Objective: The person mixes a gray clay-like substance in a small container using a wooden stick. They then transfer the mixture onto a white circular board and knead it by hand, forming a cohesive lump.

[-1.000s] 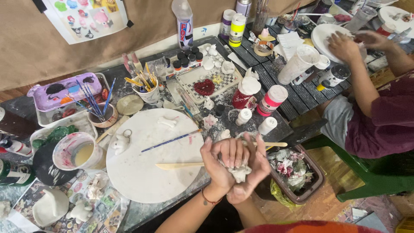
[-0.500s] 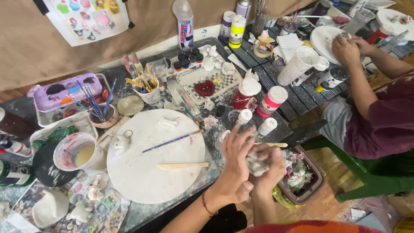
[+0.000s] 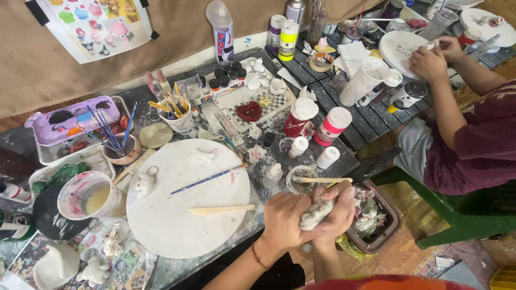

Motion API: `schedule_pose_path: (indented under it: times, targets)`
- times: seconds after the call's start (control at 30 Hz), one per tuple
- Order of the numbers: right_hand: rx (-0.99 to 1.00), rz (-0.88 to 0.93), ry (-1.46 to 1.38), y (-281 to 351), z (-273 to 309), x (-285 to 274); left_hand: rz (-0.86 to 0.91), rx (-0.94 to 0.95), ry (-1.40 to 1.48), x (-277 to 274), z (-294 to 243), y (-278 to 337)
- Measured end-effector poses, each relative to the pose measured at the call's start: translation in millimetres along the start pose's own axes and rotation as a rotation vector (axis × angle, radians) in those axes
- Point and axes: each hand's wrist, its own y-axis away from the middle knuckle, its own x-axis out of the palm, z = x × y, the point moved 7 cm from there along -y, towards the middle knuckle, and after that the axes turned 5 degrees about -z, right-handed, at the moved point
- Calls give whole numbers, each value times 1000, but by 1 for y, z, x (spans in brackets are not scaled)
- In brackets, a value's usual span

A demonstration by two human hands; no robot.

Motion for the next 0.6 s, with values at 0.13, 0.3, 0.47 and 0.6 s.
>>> schedule_pose_path:
  times: [0.13,0.3,0.47,0.6]
  targets:
    - [-97,144,202,13,17,6,25,-59,224,-1,7,9]
    - [-103,462,349,9,29,16,227,-184,377,1,24,14]
    - [64,587,330,21,30,13,217,-371,534,-3,41,16]
    - [108,477,228,22,18,6,237,-372,482,-8,47,20]
